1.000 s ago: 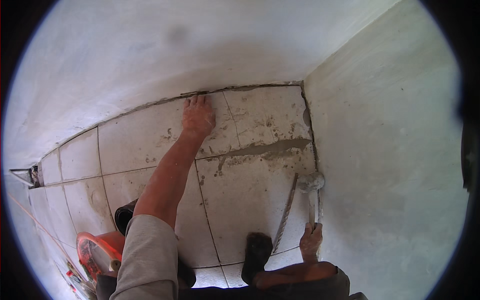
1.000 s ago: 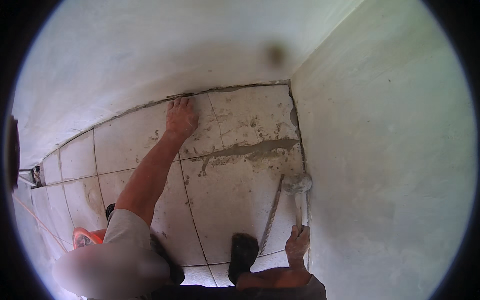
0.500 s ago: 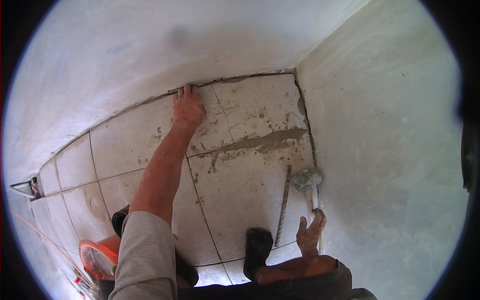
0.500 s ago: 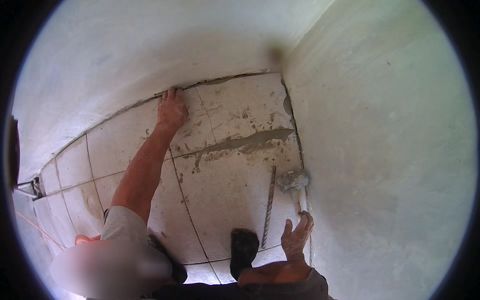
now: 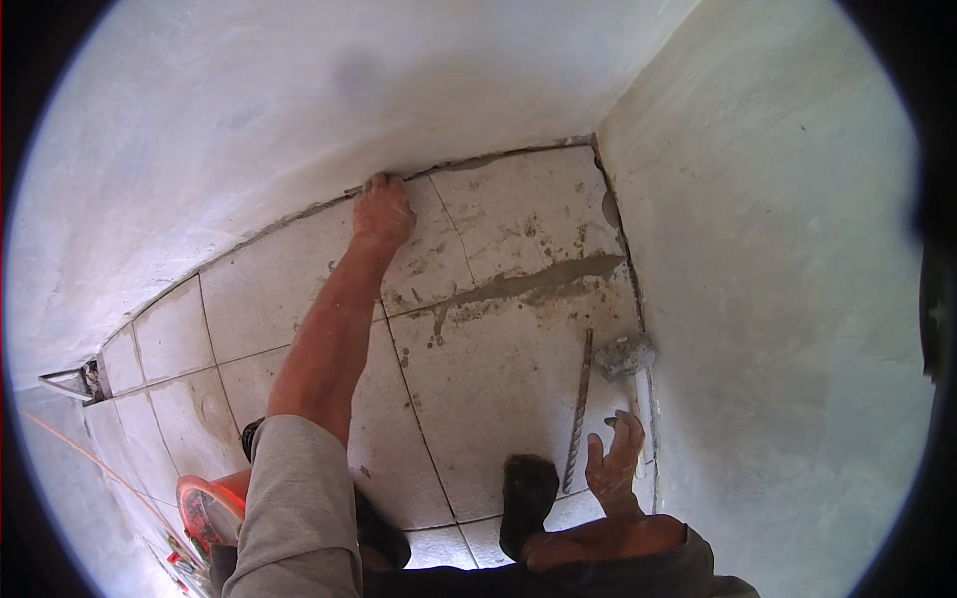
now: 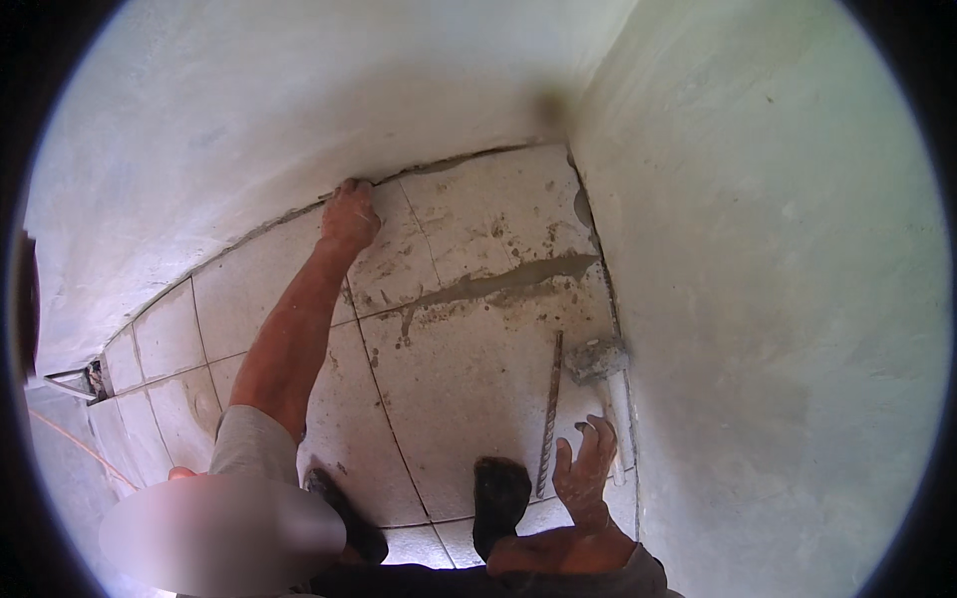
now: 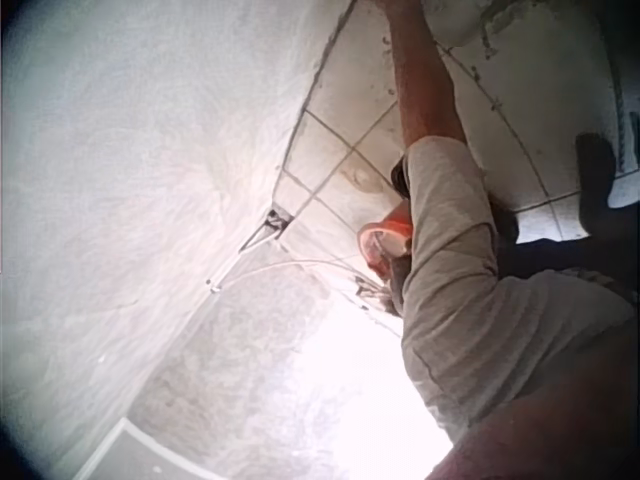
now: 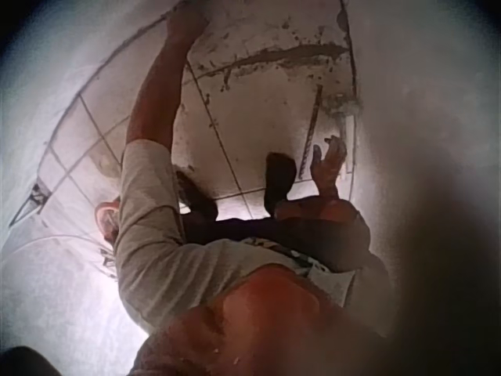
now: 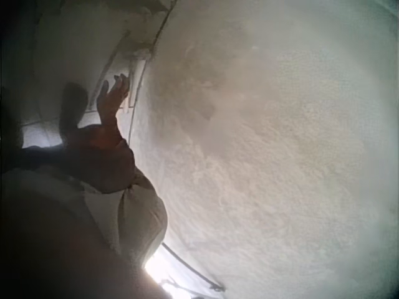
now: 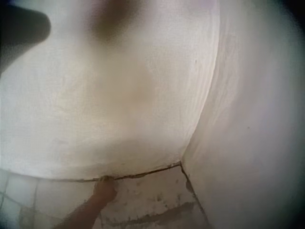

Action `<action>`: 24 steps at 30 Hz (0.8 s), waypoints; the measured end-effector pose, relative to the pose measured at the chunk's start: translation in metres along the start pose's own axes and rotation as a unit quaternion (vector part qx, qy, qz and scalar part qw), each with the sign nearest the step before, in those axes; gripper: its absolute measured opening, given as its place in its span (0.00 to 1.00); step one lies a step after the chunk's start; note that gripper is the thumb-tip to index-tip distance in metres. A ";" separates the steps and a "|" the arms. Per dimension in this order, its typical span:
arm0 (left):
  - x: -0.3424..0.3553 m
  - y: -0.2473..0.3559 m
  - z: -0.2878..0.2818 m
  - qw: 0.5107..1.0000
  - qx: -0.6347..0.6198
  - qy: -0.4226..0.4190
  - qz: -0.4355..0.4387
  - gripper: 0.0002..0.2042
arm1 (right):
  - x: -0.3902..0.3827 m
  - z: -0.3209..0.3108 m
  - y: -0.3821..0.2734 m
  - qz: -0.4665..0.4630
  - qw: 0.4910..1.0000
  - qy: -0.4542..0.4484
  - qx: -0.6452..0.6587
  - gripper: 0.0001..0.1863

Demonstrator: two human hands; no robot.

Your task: Removing damaged tiles and applying mortar to the floor for new tile placement.

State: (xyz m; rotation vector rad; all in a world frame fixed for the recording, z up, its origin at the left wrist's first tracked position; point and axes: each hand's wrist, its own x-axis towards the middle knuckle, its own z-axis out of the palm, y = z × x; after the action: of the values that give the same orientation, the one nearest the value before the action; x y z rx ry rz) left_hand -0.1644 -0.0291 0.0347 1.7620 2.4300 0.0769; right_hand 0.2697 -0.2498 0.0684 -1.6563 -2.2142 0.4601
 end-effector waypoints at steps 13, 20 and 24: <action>-0.003 -0.003 -0.010 1.000 -0.011 -0.004 -0.008 0.18 | -0.007 0.023 -0.007 0.077 0.983 -0.168 -0.004 0.17; -0.003 0.003 -0.011 1.000 -0.007 -0.018 -0.003 0.18 | -0.008 0.019 -0.001 0.049 0.990 -0.134 -0.006 0.11; -0.002 0.003 -0.011 0.999 -0.032 -0.029 -0.007 0.17 | -0.010 0.016 0.016 0.019 0.995 -0.098 -0.028 0.09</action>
State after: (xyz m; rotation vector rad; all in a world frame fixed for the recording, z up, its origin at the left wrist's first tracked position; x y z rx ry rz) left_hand -0.1623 -0.0293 0.0466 1.6969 2.3724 0.0993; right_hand 0.2786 -0.2564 0.0460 -1.7511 -2.3578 0.5986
